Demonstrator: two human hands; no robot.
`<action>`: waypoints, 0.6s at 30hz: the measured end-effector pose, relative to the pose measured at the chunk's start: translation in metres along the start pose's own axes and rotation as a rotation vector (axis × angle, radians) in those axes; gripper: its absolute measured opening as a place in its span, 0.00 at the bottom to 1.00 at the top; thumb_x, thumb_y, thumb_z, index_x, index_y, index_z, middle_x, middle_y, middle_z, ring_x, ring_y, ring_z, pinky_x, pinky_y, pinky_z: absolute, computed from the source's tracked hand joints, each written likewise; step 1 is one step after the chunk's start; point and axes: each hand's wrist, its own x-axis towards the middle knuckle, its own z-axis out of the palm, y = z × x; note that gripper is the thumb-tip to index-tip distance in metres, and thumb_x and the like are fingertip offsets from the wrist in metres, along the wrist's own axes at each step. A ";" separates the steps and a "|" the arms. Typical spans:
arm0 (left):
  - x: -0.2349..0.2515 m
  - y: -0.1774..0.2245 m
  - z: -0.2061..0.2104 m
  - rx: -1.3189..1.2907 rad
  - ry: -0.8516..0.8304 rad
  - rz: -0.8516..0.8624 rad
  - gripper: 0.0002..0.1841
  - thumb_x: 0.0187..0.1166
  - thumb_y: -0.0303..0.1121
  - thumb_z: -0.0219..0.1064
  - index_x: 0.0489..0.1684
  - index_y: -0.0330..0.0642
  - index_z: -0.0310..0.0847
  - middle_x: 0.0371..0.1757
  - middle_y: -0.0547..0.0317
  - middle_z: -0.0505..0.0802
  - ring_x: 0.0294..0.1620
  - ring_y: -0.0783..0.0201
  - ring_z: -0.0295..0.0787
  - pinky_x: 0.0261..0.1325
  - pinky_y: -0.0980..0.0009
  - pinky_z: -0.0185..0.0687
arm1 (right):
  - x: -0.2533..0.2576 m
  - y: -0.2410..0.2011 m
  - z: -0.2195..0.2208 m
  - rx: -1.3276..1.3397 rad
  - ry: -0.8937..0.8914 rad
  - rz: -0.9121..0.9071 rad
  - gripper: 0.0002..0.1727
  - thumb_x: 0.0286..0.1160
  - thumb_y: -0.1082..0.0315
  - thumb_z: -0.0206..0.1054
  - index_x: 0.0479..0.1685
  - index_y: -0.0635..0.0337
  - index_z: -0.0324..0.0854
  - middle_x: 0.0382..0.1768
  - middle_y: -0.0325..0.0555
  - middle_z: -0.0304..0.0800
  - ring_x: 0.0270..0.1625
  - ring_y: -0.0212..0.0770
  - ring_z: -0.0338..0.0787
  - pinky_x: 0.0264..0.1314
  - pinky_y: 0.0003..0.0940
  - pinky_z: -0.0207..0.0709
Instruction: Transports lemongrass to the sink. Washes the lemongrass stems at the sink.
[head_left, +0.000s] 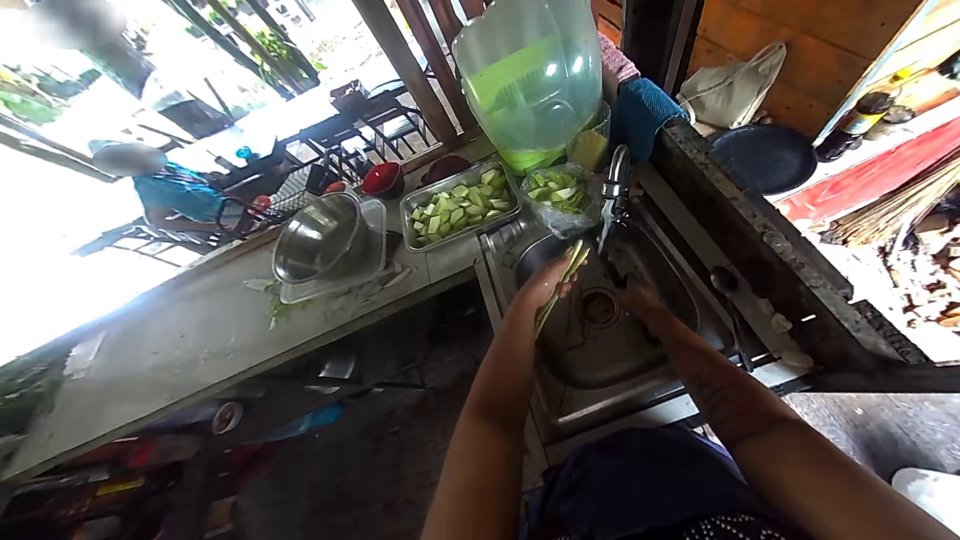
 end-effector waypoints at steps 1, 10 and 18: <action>0.001 0.002 -0.001 -0.023 -0.028 0.000 0.27 0.96 0.51 0.39 0.67 0.43 0.78 0.29 0.61 0.81 0.16 0.71 0.72 0.20 0.79 0.70 | 0.005 0.006 0.003 0.043 -0.045 -0.015 0.28 0.91 0.58 0.54 0.83 0.64 0.66 0.74 0.66 0.79 0.76 0.59 0.81 0.77 0.57 0.72; 0.025 0.036 0.036 0.239 0.062 -0.016 0.27 0.93 0.55 0.45 0.45 0.39 0.79 0.26 0.65 0.79 0.18 0.74 0.72 0.24 0.79 0.71 | 0.017 -0.002 -0.017 0.419 0.073 -0.165 0.26 0.98 0.61 0.44 0.76 0.74 0.73 0.71 0.70 0.81 0.74 0.60 0.82 0.79 0.54 0.71; 0.058 0.036 0.045 0.318 -0.074 -0.034 0.17 0.87 0.24 0.53 0.71 0.39 0.72 0.41 0.59 0.82 0.29 0.71 0.75 0.34 0.74 0.75 | 0.036 -0.021 -0.028 0.893 0.036 -0.575 0.26 0.85 0.73 0.63 0.82 0.64 0.67 0.56 0.55 0.86 0.48 0.37 0.88 0.55 0.37 0.84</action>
